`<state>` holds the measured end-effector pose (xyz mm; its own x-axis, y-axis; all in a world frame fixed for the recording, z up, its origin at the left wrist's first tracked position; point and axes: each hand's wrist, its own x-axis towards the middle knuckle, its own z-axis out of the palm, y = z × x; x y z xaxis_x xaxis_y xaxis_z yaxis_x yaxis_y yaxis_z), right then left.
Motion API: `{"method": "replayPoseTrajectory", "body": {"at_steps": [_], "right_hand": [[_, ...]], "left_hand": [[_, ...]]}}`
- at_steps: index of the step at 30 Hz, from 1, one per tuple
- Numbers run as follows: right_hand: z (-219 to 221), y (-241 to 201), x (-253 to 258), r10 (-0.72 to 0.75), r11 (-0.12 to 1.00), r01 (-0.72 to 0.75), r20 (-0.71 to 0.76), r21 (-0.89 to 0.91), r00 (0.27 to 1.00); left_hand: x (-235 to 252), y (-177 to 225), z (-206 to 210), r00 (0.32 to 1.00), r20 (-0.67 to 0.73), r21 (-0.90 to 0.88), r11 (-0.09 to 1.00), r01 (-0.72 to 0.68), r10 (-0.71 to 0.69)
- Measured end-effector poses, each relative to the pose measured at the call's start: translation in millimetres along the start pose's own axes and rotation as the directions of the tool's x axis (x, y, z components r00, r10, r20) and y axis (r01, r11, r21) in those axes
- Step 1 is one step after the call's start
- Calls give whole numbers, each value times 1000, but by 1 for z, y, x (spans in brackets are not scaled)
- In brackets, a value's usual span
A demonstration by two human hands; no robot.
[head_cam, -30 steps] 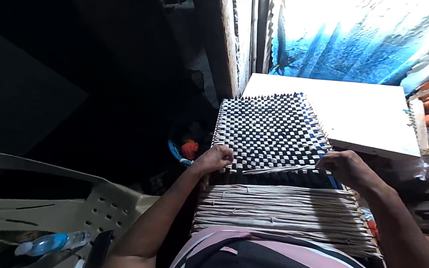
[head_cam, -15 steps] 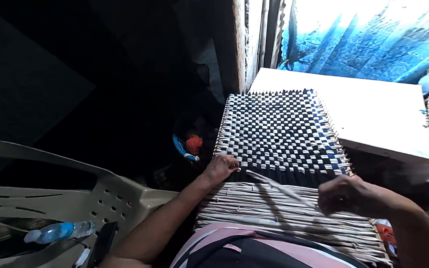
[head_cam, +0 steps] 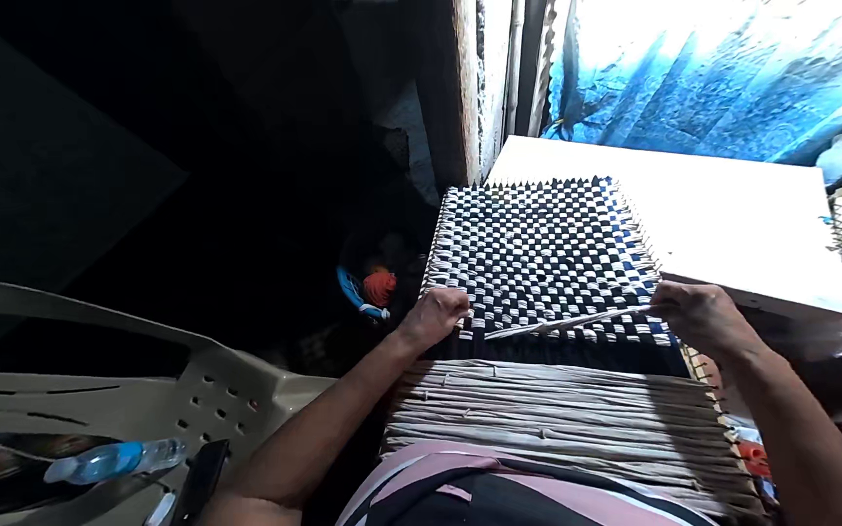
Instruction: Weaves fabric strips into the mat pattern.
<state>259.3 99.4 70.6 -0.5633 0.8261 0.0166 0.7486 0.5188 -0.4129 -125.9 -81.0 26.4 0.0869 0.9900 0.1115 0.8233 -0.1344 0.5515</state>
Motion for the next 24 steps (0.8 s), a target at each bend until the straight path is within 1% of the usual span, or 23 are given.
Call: {"method": "replayPoseTrajectory", "body": {"at_steps": [2,3,4,6,8,9,11,14,15,17,19,20,22,24], "right_hand": [[2,-6,2,-11,1000,12,-28,7,1000],[1,-9,0,-23,999,25,-39,48,999],[-1,-8,-3,-44,991,50,-44,126,998],[-6,-1,-10,-92,936,97,-31,339,995],[-9,11,-15,-107,860,104,-22,500,994],[-9,15,-17,-101,831,96,-21,548,995],[-9,17,-23,-97,812,69,18,580,995],[-13,12,-34,-153,774,50,109,631,982],[-15,10,-37,-170,755,56,112,654,979],[-17,11,-40,-148,750,54,87,659,985],[-15,15,-39,-52,757,1,59,654,997],[-14,16,-36,-2,761,-29,47,648,999],[-10,18,-29,69,779,-65,19,624,997],[-7,22,-19,111,778,-73,-22,625,994]], "left_hand": [[-6,-2,-13,998,56,-141,990,14,-6],[-11,-3,-15,994,109,-184,982,29,-8],[-16,-4,-14,986,165,-196,979,48,-15],[-25,-3,-3,976,217,-149,987,66,-33],[-31,-1,10,976,212,-58,996,70,-56],[-32,1,14,974,218,-20,998,66,-60],[-34,4,16,960,276,22,999,49,-53],[-35,8,12,926,369,43,997,60,-72],[-35,9,10,927,367,33,997,70,-77],[-36,10,5,952,293,-30,995,99,-86],[-36,9,4,973,203,-83,988,128,-109],[-35,8,4,976,186,-84,988,128,-111],[-32,9,11,987,146,-28,996,79,-74],[-28,11,21,998,56,94,996,2,-8]]}}
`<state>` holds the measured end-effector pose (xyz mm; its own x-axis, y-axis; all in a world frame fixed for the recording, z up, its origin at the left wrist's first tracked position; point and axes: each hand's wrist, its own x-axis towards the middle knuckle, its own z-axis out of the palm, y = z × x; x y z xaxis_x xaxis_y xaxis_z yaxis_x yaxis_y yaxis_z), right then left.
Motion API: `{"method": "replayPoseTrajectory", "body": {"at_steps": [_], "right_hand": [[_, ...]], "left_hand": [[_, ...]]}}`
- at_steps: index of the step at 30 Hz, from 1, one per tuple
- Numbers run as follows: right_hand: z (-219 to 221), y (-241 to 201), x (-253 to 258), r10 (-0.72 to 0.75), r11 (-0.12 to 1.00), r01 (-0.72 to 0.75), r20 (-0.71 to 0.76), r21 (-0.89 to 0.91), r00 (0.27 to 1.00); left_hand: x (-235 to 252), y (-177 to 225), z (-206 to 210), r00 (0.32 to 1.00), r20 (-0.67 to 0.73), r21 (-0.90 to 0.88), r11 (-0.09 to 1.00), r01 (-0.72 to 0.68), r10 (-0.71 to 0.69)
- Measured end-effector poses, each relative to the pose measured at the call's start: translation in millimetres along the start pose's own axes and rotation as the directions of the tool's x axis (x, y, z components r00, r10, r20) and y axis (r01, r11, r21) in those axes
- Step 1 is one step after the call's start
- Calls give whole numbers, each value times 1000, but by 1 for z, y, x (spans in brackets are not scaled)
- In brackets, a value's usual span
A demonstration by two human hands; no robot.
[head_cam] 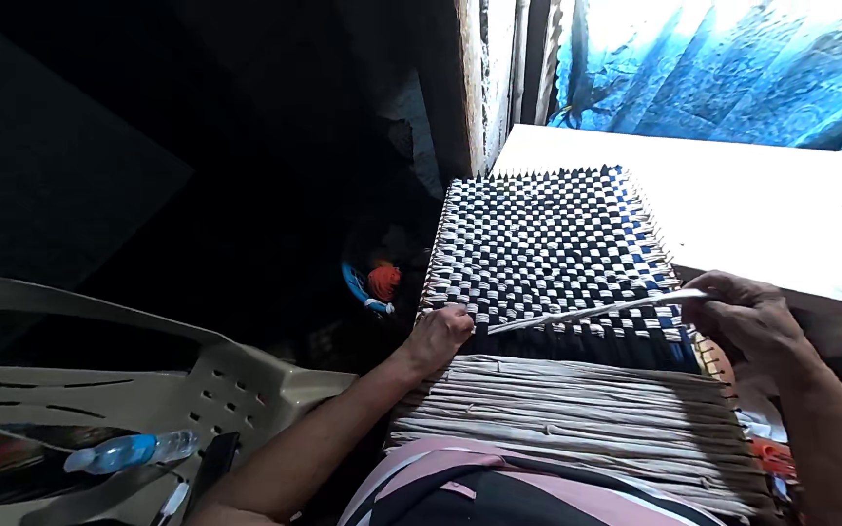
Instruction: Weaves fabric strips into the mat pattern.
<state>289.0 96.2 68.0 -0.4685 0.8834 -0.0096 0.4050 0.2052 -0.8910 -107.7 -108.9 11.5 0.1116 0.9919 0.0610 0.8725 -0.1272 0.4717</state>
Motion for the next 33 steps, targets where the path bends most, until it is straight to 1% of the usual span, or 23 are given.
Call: {"method": "replayPoseTrajectory", "body": {"at_steps": [1,2,3,5,6,7,9,11,12,13,15,16,17,18,20,21,22,23,25,27,29,31,33], "right_hand": [[0,2,5,-13,1000,14,-35,27,999],[1,2,9,-24,998,29,-71,65,997],[4,1,12,-24,993,36,-104,109,994],[7,-3,12,-28,968,59,-129,244,991],[7,-4,9,-57,936,94,-117,338,992],[4,-4,7,-114,892,141,-88,430,989],[-4,0,3,-273,801,233,-10,552,962],[-12,-3,-2,-445,756,310,106,577,889],[-14,-10,-5,-508,738,338,152,583,848],[-16,-17,-9,-547,725,351,185,593,817],[-19,-29,-14,-598,710,354,256,609,759],[-21,-35,-14,-626,709,357,309,609,716],[-24,-41,-12,-656,710,364,377,603,654],[-28,-48,-10,-673,718,366,456,592,582],[-33,-73,-10,-662,749,383,579,541,476],[-35,-87,-10,-642,765,419,622,488,447],[-38,-99,-11,-626,772,469,645,430,439],[-41,-109,-11,-607,774,518,659,364,444],[-46,-121,-13,-571,769,600,661,223,486],[-49,-122,-14,-545,769,627,639,122,543],[-47,-115,-16,-524,769,638,540,-31,658],[-40,-108,-19,-490,756,602,388,-256,780],[-32,-100,-21,-473,669,545,276,-505,837]], "left_hand": [[3,0,4,999,-33,60,998,-24,26],[6,0,4,1000,-16,88,996,-25,27],[9,2,-1,999,36,88,996,-14,11],[16,-2,-18,987,160,-30,999,15,-10],[16,-9,-25,987,161,-118,993,3,16],[15,-16,-31,991,127,-201,980,-7,33],[10,-24,-40,1000,15,-287,958,13,-9],[8,-21,-46,995,-46,-325,943,74,-94],[10,-16,-47,993,-59,-333,940,80,-106],[13,-8,-47,994,-56,-333,940,68,-91],[22,10,-47,999,-31,-325,946,1,-11],[27,19,-47,999,-18,-318,947,-32,28],[33,27,-47,998,-14,-311,948,-63,62],[39,35,-48,996,-13,-302,950,-83,83],[49,48,-52,994,-35,-301,948,-108,102],[52,55,-55,993,-57,-310,943,-118,106],[54,60,-57,991,-85,-324,937,-129,108],[54,63,-58,989,-108,-344,929,-137,106],[54,64,-56,989,-114,-384,914,-128,90],[52,60,-50,997,-47,-405,911,-77,63],[49,56,-42,997,57,-418,908,-28,57],[47,53,-30,991,107,-442,896,-27,83],[48,50,-20,987,123,-466,884,-32,101]]}}
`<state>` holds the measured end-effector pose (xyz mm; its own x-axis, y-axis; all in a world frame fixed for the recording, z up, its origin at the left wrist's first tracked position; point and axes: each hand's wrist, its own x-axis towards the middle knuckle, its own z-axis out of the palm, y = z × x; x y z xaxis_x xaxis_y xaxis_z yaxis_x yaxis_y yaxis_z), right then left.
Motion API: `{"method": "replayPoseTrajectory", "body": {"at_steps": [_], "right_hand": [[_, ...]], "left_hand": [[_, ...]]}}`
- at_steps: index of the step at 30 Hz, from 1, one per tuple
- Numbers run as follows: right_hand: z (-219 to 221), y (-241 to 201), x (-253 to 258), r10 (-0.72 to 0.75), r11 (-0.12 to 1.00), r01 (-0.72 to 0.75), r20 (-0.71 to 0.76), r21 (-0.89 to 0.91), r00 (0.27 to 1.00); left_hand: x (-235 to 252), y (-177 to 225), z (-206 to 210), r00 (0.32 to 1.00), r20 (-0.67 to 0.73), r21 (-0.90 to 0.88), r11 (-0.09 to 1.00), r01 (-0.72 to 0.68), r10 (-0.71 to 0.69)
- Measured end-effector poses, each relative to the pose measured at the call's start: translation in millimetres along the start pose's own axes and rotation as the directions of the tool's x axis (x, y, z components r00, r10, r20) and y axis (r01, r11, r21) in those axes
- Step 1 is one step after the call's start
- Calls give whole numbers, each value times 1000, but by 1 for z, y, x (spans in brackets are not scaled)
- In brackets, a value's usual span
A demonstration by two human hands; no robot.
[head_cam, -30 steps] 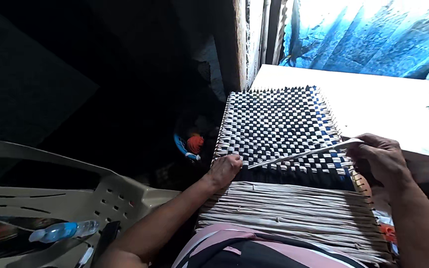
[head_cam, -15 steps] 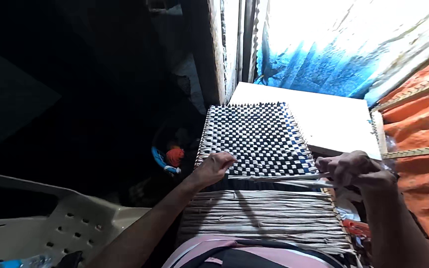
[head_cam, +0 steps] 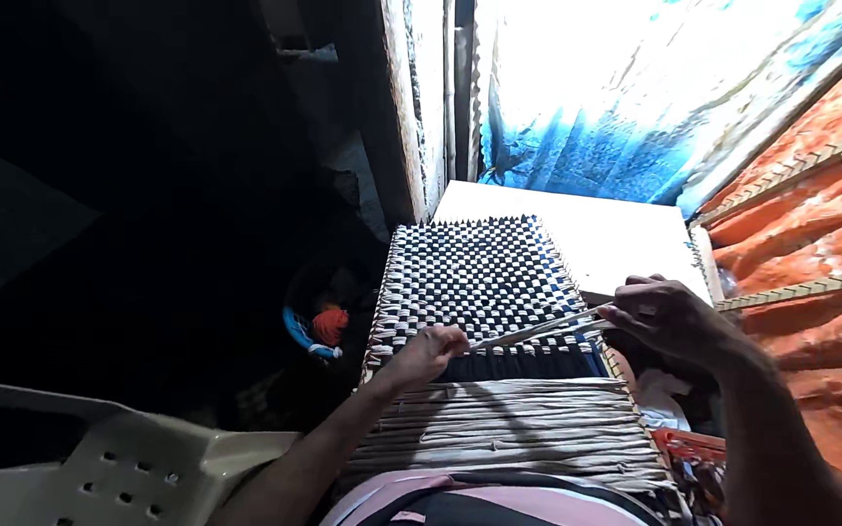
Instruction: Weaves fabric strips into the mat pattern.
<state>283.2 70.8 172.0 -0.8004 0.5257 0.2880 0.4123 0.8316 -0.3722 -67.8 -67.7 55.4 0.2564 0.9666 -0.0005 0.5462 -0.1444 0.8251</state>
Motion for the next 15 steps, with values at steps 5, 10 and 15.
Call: {"method": "replayPoseTrajectory", "body": {"at_steps": [5,10,15], "right_hand": [[29,-4,-8,117,883,-159,-121,-442,986],[67,-9,-18,318,874,-386,-253,-295,914],[64,-36,-16,545,401,-164,-91,901,834]], "left_hand": [[11,-5,7,998,-59,34,999,31,-28],[18,-3,12,987,-153,40,999,-35,41],[25,9,13,973,-228,20,999,-36,39]]}}
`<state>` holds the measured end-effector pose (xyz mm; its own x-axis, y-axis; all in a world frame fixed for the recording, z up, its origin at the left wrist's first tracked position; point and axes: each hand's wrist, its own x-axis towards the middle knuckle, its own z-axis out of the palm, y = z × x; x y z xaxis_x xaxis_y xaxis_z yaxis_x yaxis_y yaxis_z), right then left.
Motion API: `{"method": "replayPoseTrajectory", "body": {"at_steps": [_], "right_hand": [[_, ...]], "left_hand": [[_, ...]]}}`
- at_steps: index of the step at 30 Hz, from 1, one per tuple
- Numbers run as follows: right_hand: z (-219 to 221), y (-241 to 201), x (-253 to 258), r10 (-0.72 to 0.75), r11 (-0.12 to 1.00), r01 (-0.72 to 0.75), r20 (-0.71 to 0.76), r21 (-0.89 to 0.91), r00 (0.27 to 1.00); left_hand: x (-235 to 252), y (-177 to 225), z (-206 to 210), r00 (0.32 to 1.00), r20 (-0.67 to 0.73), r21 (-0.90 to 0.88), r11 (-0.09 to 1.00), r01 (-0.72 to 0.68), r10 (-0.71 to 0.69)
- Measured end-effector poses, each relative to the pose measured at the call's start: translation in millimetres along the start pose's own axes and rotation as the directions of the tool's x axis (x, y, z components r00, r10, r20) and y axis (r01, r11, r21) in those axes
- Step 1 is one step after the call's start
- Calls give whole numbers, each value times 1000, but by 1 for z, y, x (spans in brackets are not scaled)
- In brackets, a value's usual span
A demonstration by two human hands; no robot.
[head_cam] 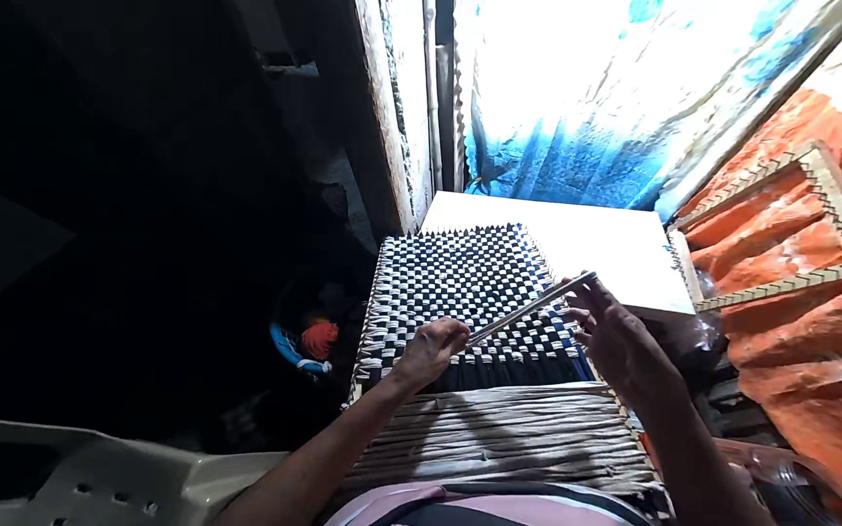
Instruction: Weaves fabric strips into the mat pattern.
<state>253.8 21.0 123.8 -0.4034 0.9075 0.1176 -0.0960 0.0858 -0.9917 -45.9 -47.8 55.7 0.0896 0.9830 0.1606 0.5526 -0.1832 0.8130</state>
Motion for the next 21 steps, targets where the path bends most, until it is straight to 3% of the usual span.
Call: {"method": "replayPoseTrajectory", "body": {"at_steps": [2,6,12,16,21], "right_hand": [[3,-7,-1,23,959,-20,-7,281,1000],[1,-9,7,196,875,-89,-180,477,964],[1,-10,15,294,831,-141,-211,537,932],[8,-18,19,429,781,-195,-283,593,858],[7,-12,21,455,769,-204,-293,606,841]], "left_hand": [[2,2,2,999,20,-30,999,29,-29],[-1,3,3,996,78,-137,989,62,-52],[-5,-7,2,985,158,-242,964,105,-68],[-2,-9,6,976,195,-294,943,157,-102],[2,-10,11,956,254,-386,891,241,-148]]}}
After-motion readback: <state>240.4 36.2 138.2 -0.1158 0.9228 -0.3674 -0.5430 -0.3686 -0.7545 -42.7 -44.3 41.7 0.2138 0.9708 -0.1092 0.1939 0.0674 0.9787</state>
